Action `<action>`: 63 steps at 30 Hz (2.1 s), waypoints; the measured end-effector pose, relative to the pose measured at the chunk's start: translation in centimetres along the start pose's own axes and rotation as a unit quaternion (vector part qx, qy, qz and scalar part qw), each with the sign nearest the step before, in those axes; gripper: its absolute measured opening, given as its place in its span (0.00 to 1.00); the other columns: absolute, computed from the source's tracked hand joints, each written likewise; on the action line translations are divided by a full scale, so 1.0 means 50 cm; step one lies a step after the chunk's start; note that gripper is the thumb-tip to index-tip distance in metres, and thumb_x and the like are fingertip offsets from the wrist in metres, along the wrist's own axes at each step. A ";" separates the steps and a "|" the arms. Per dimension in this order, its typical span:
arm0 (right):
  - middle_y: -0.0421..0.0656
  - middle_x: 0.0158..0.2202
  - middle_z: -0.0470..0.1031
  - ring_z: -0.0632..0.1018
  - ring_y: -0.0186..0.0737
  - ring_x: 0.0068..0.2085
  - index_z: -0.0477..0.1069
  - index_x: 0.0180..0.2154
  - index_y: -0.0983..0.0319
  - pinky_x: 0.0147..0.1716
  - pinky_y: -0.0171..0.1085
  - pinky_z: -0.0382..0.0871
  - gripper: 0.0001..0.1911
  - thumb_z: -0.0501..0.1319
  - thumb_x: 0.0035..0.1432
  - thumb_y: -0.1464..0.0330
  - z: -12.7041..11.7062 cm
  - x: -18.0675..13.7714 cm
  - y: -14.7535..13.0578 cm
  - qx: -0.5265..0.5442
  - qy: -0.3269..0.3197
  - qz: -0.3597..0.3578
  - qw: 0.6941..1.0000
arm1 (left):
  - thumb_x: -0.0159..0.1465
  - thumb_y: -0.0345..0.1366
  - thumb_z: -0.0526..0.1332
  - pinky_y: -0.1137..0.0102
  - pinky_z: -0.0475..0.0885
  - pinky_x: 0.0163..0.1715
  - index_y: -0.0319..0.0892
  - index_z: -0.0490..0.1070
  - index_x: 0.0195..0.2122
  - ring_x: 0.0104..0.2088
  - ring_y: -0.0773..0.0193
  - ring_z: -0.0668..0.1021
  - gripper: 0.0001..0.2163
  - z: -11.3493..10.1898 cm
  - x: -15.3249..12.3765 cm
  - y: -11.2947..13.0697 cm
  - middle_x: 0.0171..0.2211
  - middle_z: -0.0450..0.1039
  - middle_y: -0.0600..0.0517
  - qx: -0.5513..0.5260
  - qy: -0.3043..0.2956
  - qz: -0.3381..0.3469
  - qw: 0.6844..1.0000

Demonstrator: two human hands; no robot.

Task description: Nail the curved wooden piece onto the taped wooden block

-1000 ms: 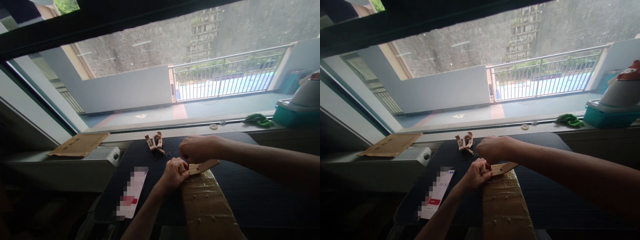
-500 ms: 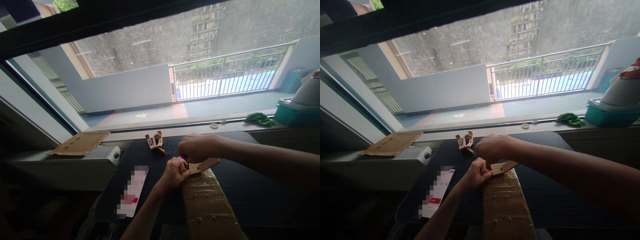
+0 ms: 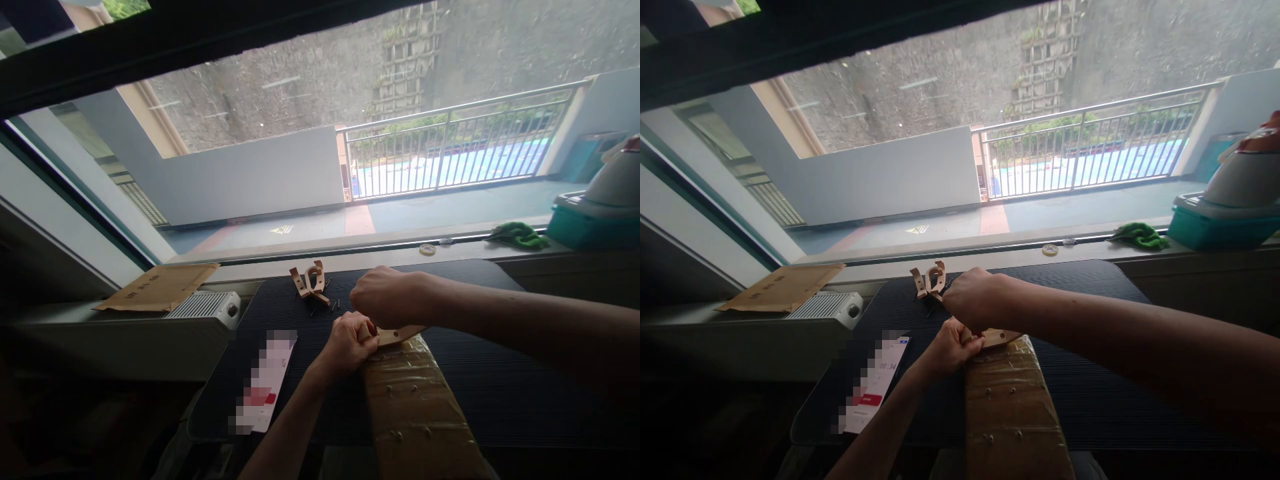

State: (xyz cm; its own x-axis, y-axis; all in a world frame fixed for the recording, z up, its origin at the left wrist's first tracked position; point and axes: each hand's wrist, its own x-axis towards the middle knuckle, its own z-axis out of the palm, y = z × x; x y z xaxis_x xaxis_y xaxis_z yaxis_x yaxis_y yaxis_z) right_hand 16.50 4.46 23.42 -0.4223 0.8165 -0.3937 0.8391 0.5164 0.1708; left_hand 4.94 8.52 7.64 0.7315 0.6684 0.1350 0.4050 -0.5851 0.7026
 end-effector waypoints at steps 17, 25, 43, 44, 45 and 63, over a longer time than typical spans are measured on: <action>0.44 0.23 0.71 0.68 0.33 0.24 0.74 0.29 0.67 0.22 0.32 0.55 0.06 0.58 0.47 0.77 0.020 -0.008 0.005 0.018 0.022 -0.022 0.999 | 0.54 0.32 0.60 0.75 0.63 0.29 0.40 0.65 0.21 0.27 0.69 0.69 0.06 0.002 0.002 -0.002 0.21 0.65 0.57 0.014 0.011 0.016 1.000; 0.45 0.27 0.73 0.70 0.36 0.27 0.75 0.31 0.65 0.22 0.33 0.56 0.11 0.60 0.48 0.65 0.043 0.003 0.031 0.082 0.034 0.055 0.995 | 0.54 0.31 0.59 0.74 0.63 0.30 0.41 0.65 0.22 0.29 0.67 0.68 0.05 0.002 0.003 0.000 0.24 0.66 0.55 0.022 0.017 0.037 0.999; 0.47 0.26 0.73 0.71 0.38 0.27 0.74 0.32 0.68 0.22 0.33 0.58 0.09 0.60 0.50 0.69 0.025 0.015 0.017 0.018 0.019 0.025 0.999 | 0.55 0.31 0.59 0.74 0.63 0.28 0.40 0.66 0.24 0.27 0.69 0.69 0.04 0.005 0.002 -0.009 0.26 0.68 0.55 -0.026 0.002 0.020 0.999; 0.46 0.26 0.73 0.71 0.38 0.27 0.74 0.33 0.67 0.22 0.34 0.58 0.09 0.60 0.50 0.68 0.020 0.012 0.016 0.017 0.015 0.023 0.999 | 0.55 0.32 0.59 0.74 0.63 0.28 0.40 0.67 0.24 0.27 0.69 0.69 0.04 0.004 0.002 -0.009 0.26 0.68 0.55 -0.022 0.001 0.020 1.000; 0.46 0.26 0.73 0.71 0.38 0.27 0.74 0.33 0.67 0.22 0.34 0.58 0.09 0.61 0.50 0.67 0.014 0.008 0.015 0.017 0.009 0.016 1.000 | 0.55 0.32 0.59 0.74 0.63 0.28 0.40 0.67 0.24 0.27 0.69 0.69 0.04 0.003 0.002 -0.008 0.25 0.68 0.55 -0.017 0.001 0.020 1.000; 0.43 0.23 0.71 0.68 0.33 0.24 0.74 0.31 0.65 0.21 0.33 0.55 0.08 0.61 0.48 0.69 0.029 0.000 0.027 0.058 0.032 0.018 0.998 | 0.55 0.34 0.61 0.74 0.64 0.29 0.40 0.64 0.20 0.29 0.68 0.70 0.09 -0.001 0.000 0.003 0.27 0.69 0.54 -0.007 0.006 0.006 1.000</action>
State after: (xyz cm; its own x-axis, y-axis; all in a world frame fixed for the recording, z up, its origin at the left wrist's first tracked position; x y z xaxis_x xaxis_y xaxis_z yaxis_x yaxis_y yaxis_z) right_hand 18.10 4.78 22.35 -0.4085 0.8513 -0.3293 0.8869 0.4554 0.0772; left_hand 4.99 8.47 7.78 0.7301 0.6664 0.1513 0.3887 -0.5871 0.7101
